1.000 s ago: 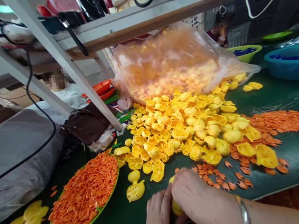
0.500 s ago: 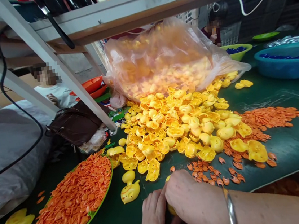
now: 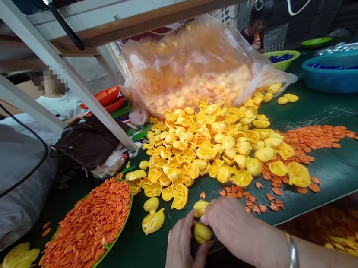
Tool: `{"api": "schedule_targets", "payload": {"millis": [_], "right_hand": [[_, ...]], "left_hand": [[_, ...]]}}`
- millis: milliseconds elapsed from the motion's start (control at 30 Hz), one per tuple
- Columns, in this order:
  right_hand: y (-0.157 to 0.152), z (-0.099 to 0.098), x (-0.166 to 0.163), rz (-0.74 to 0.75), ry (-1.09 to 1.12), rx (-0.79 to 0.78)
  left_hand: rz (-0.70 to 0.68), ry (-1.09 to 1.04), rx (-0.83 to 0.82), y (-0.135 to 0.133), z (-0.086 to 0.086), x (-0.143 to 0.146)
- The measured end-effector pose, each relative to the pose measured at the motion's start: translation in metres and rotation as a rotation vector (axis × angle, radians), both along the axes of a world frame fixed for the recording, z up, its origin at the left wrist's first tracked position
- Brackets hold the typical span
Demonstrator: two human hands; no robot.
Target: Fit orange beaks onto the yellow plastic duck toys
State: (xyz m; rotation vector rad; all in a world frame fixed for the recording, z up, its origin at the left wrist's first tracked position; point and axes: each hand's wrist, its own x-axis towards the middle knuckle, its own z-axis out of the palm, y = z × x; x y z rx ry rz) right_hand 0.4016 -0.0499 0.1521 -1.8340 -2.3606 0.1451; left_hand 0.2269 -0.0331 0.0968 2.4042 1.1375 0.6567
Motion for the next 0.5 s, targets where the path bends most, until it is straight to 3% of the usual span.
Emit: {"api": "schedule_targets", "payload": {"millis": [100,200,367,500], "right_hand": [[-0.016,-0.001,0.018,-0.279,0.181,-0.023],[-0.032,-0.011,0.023,-0.455,0.601,-0.071],[-0.043,-0.018,0.004,-0.523,1.379,-0.237],[-0.039,-0.011,-0.008,-0.460,1.697,-0.283]], "left_hand": [[0.129,-0.170,-0.085,-0.003,-0.001,0.000],[0.198,-0.359,-0.194,-0.005,0.004,0.003],[0.187,-0.507,-0.262,-0.012,0.014,0.011],[-0.004,-0.509,-0.216,-0.016,0.014,0.013]]}}
